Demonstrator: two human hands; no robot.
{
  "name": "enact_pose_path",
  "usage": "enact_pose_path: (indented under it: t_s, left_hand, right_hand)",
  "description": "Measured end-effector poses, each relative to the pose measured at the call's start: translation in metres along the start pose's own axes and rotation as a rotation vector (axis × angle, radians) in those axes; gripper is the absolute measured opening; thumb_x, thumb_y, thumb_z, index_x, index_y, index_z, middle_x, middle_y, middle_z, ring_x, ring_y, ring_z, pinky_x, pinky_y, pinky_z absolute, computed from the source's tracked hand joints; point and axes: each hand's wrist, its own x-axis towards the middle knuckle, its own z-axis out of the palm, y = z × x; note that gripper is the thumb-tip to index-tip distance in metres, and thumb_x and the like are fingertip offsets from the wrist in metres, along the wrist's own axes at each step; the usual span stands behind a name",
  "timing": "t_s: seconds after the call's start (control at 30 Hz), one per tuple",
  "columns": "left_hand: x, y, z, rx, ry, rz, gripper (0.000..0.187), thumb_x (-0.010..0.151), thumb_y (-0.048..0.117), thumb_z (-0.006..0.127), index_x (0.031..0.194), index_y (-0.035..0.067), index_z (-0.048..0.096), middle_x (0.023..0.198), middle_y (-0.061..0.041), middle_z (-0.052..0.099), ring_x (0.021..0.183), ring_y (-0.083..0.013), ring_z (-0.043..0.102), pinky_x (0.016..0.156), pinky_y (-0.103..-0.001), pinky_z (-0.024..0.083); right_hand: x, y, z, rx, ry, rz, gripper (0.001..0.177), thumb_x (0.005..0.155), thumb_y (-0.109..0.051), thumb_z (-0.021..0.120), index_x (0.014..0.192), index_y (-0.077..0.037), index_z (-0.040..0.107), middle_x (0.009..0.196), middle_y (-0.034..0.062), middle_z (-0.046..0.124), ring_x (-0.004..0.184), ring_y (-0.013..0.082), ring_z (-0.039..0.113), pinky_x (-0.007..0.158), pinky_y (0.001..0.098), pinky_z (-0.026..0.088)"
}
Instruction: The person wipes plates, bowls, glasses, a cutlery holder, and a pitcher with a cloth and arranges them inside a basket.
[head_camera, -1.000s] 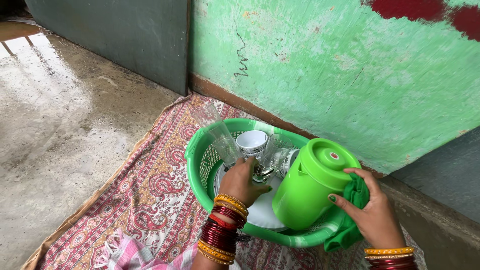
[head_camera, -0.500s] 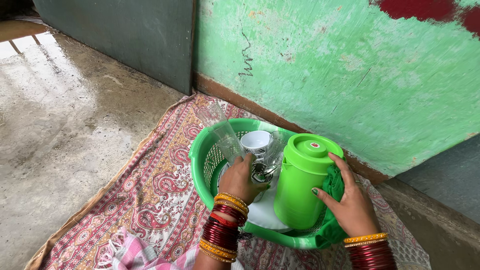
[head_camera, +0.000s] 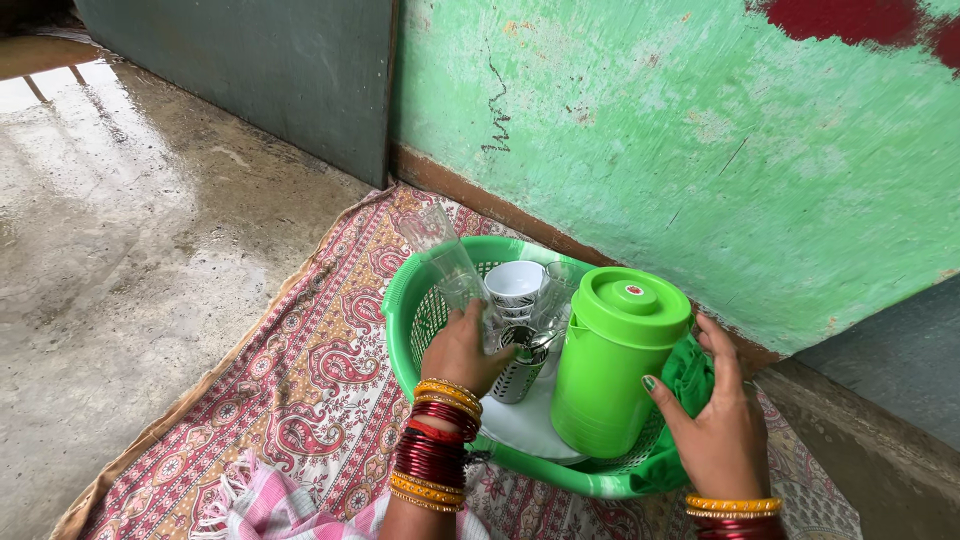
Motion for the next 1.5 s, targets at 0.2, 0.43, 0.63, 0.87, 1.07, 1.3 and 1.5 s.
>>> enact_pose_path:
  t_s: [0.2,0.43,0.63,0.87,1.07,1.3,1.5]
  left_hand:
    - [0.024,-0.034,0.020,-0.081,0.375,-0.107,0.083,0.078,0.041,0.084,0.141,0.001,0.045,0.125,-0.028,0.057,0.112,-0.0441,0.061,0.093,-0.050,0.052]
    - [0.069,-0.083,0.056,-0.280,0.513,-0.090,0.085,0.080,0.038,0.081,0.141,-0.007,0.044,0.130,-0.028,0.060,0.117,-0.0391,0.062,0.100,-0.046,0.050]
    - [0.081,-0.093,0.079,-0.445,0.228,-0.313,0.091,0.078,0.040,0.078,0.146,-0.005,0.039,0.129,-0.026,0.064,0.105,-0.0372,0.071,0.096,-0.043,0.055]
    - [0.076,-0.070,0.065,-0.224,0.397,-0.071,0.085,0.080,0.036,0.083,0.140,-0.008,0.043,0.127,-0.030,0.061,0.113,-0.0405,0.063,0.098,-0.045,0.051]
    - [0.054,-0.051,0.008,0.147,0.575,0.023,0.075,0.084,0.038,0.076,0.141,-0.002,0.047,0.132,-0.023,0.058,0.119,-0.0410,0.062,0.097,-0.050,0.051]
    - [0.068,-0.113,0.017,-0.019,0.417,-0.240,0.079,0.085,0.038,0.077,0.144,-0.003,0.044,0.135,-0.027,0.055,0.110,-0.0430,0.063,0.092,-0.050,0.052]
    - [0.084,-0.151,0.020,-0.314,0.389,-0.219,0.063,0.079,0.030,0.079,0.129,-0.004,0.059,0.111,-0.022,0.073,0.095,-0.0358,0.074,0.085,-0.043,0.058]
  right_hand:
    - [-0.021,-0.003,0.006,0.017,0.220,-0.320,0.070,0.080,-0.017,0.080,0.143,-0.008,0.051,0.133,0.0169,0.065,0.123,0.0310,0.064,0.098,0.0423,0.051]
    - [-0.035,0.001,0.009,0.107,0.185,-0.250,0.056,0.082,-0.017,0.077,0.134,-0.010,0.058,0.128,0.0148,0.069,0.116,0.0285,0.069,0.094,0.0400,0.054]
    - [-0.042,0.020,0.010,0.092,0.144,-0.199,0.054,0.079,-0.016,0.079,0.130,-0.011,0.061,0.121,0.0154,0.071,0.113,0.0280,0.070,0.092,0.0403,0.053]
    - [-0.047,0.067,0.017,0.237,0.085,0.122,0.056,0.080,-0.016,0.077,0.134,-0.018,0.060,0.121,0.0133,0.074,0.104,0.0263,0.075,0.084,0.0411,0.059]
    - [-0.051,0.155,0.068,-0.030,0.064,0.302,0.105,0.077,-0.029,0.088,0.152,0.007,0.023,0.122,0.0244,0.065,0.101,0.0279,0.067,0.093,0.0411,0.051]
    - [-0.070,0.167,0.114,0.508,0.066,0.530,0.080,0.075,-0.026,0.085,0.132,0.008,0.040,0.104,0.0229,0.072,0.092,0.0307,0.073,0.087,0.0410,0.056]
    - [-0.053,0.198,0.120,0.664,0.121,0.455,0.055,0.071,-0.016,0.084,0.112,0.008,0.055,0.099,0.0203,0.071,0.084,0.0303,0.070,0.081,0.0426,0.057]
